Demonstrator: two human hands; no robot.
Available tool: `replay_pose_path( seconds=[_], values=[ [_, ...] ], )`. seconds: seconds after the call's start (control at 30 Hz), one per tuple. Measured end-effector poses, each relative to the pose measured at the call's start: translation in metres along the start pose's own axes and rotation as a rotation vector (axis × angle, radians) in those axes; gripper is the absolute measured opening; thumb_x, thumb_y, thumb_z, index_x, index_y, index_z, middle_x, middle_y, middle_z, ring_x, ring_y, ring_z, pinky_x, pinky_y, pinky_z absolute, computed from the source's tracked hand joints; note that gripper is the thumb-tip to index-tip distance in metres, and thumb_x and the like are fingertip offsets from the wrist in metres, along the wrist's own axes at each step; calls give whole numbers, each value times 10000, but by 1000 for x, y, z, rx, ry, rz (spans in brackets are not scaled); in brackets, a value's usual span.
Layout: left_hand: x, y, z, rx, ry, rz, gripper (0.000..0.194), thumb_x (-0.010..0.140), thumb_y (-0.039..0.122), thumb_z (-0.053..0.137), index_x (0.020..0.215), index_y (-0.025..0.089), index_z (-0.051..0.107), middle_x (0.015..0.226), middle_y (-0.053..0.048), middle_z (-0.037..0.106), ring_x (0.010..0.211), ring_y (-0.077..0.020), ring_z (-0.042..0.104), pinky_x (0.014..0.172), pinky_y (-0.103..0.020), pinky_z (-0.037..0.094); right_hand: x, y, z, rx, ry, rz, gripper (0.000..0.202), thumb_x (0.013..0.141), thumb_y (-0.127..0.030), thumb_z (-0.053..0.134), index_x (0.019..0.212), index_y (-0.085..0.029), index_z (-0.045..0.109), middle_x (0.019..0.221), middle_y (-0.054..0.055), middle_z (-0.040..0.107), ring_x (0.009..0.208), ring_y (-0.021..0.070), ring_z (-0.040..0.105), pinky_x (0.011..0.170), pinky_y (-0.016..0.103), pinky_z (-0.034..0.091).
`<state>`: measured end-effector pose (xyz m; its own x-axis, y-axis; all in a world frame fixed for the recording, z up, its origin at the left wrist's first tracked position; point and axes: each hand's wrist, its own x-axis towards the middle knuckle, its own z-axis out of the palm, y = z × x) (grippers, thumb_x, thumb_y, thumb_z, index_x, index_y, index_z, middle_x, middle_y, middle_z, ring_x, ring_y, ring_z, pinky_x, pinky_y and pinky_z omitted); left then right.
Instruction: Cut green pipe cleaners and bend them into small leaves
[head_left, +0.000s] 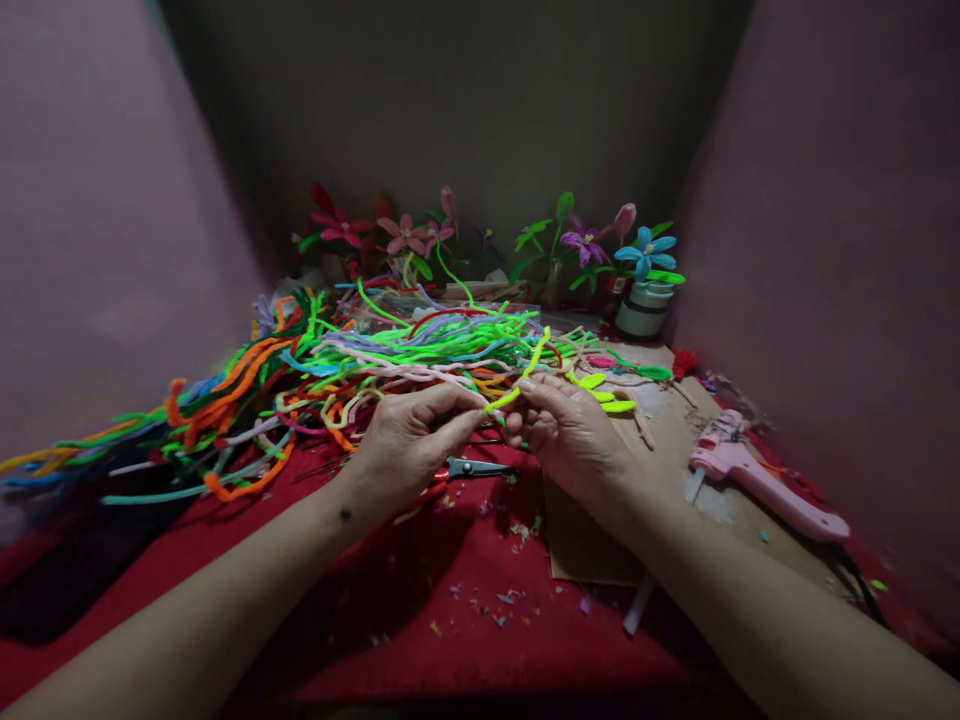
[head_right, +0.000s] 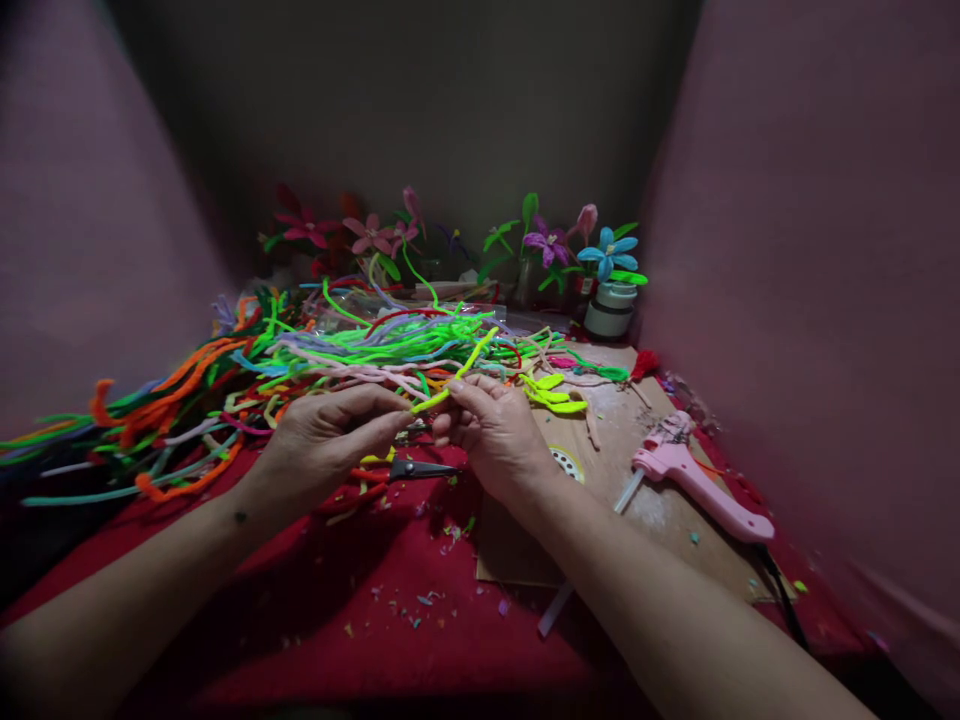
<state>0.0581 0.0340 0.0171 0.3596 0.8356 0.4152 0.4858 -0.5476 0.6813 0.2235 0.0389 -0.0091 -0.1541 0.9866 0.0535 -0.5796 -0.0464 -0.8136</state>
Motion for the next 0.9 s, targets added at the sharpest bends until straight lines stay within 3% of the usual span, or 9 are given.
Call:
replay_pose_path(
  seconds=[0.17, 0.37, 0.47, 0.67, 0.77, 0.9],
  values=[
    [-2, 3, 2, -22, -10, 66, 119, 814, 202, 574, 759, 147, 663, 673, 22, 639, 600, -69, 535, 573, -159, 412, -8, 1, 5, -157, -88, -27, 147, 677, -260, 712, 709, -140, 633, 597, -13, 590, 477, 74, 511, 463, 209, 417],
    [-2, -4, 3, -19, -34, 127, 126, 844, 201, 531, 806, 146, 637, 704, 7, 637, 615, -76, 542, 586, -165, 415, -8, 1, 5, -245, -95, 36, 178, 697, -291, 699, 656, -124, 650, 581, 0, 598, 457, 69, 509, 429, 198, 417],
    [0, -10, 0, 157, -10, 181, 144, 854, 222, 512, 786, 159, 622, 695, 11, 609, 627, -80, 521, 610, -175, 396, -6, -1, 4, -186, -67, 38, 174, 675, -283, 721, 653, -130, 640, 589, 5, 621, 454, 69, 524, 420, 190, 424],
    [-5, -17, 2, 557, -6, 248, 222, 862, 231, 447, 678, 180, 562, 548, 54, 444, 498, -65, 342, 499, -195, 249, -8, -3, 5, -188, 60, -90, 154, 671, -255, 718, 680, -135, 623, 595, 0, 635, 462, 74, 551, 433, 191, 456],
    [-8, -14, 7, 583, -34, 211, 209, 859, 232, 436, 686, 186, 542, 534, 61, 418, 475, -67, 310, 483, -209, 206, -5, -3, 3, -194, 120, -146, 149, 688, -246, 703, 685, -140, 598, 561, -3, 629, 455, 88, 573, 421, 190, 461],
    [-7, -13, 11, 387, -122, 81, 268, 876, 309, 422, 647, 183, 482, 538, 64, 366, 493, -68, 321, 487, -194, 224, 2, -8, -4, -159, 130, -158, 164, 697, -252, 695, 652, -136, 589, 521, 6, 618, 412, 84, 552, 394, 184, 455]
  ],
)
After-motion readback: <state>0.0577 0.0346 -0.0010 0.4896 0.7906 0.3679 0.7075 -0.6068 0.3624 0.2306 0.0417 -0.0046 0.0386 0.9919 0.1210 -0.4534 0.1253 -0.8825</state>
